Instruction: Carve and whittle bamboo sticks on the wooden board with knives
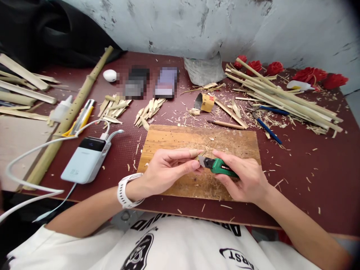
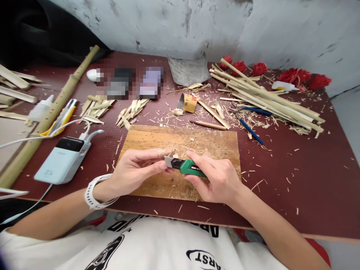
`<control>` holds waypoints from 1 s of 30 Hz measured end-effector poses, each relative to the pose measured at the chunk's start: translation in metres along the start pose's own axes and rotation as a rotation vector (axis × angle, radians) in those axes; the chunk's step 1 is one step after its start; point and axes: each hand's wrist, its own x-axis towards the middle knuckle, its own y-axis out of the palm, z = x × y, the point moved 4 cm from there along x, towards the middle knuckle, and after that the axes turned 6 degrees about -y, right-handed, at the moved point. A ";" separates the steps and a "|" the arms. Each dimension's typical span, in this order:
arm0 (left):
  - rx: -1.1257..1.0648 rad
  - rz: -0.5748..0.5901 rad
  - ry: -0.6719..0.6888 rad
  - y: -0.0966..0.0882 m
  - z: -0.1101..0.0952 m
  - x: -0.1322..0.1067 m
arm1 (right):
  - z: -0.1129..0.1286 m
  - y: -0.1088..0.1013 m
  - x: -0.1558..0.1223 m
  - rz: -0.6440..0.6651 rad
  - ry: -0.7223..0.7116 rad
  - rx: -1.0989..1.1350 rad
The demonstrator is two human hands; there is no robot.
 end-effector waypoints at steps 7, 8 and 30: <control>-0.033 0.081 -0.061 -0.003 0.001 0.001 | 0.004 -0.004 0.002 -0.029 -0.024 -0.193; -0.061 0.099 -0.079 -0.003 0.002 0.001 | 0.004 -0.004 0.003 -0.031 -0.016 -0.220; 0.007 -0.104 0.030 -0.004 0.006 0.003 | -0.027 -0.009 -0.001 -0.229 0.194 -0.484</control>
